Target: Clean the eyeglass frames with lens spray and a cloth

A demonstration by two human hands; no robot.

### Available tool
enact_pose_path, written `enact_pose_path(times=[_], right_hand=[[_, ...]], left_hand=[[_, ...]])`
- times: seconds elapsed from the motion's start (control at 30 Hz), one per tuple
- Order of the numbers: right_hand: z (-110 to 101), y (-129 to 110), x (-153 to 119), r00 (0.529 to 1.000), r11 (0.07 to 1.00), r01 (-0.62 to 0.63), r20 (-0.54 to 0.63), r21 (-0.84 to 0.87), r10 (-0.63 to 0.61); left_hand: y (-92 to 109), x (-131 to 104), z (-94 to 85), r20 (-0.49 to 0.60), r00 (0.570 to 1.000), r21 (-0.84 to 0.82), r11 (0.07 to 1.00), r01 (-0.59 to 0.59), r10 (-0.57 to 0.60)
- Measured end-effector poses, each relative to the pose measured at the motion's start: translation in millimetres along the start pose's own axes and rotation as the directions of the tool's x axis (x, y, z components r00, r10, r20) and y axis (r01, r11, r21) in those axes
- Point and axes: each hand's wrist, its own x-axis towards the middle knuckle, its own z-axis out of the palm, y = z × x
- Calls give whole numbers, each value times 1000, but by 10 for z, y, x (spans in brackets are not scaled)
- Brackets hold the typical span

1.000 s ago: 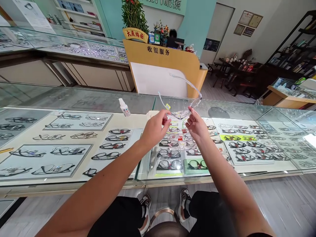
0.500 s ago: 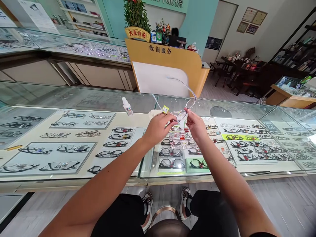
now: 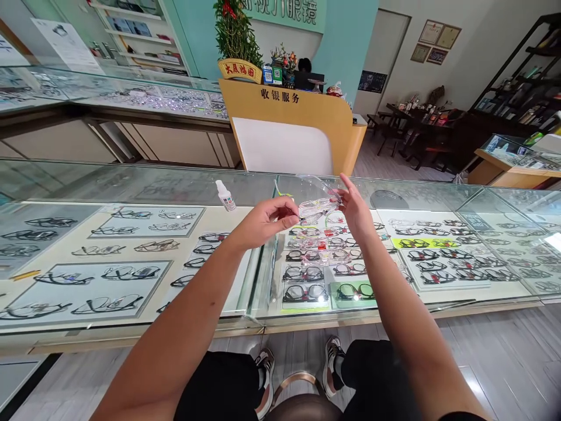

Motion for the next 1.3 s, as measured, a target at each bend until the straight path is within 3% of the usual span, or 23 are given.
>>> enact_pose_path(times=[0.1, 0.33, 0.53, 0.9, 1.07, 1.3], right_hand=[[32, -39, -61, 995, 998, 29, 95, -49, -24], [23, -75, -121, 990, 996, 76, 123, -53, -69], [69, -136, -194, 991, 994, 109, 79, -27, -107], [123, -220, -275, 981, 979, 190, 41, -72, -187], [253, -609, -293, 954, 943, 300, 16, -143, -301], [641, -1728, -485, 792, 763, 598, 36, -245, -609]], left_hand=[[-49, -5, -66, 2, 1000, -164, 986, -13, 14], [-123, 28, -114, -106, 993, -519, 855, -8, -55], [-105, 33, -121, -114, 987, -566, 824, 28, -111], [-43, 54, -36, -251, 942, -573, 819, 40, -222], [356, 61, -97, -300, 940, -492, 871, -5, -164], [1470, 179, -278, -392, 914, -346, 905, -246, 99]])
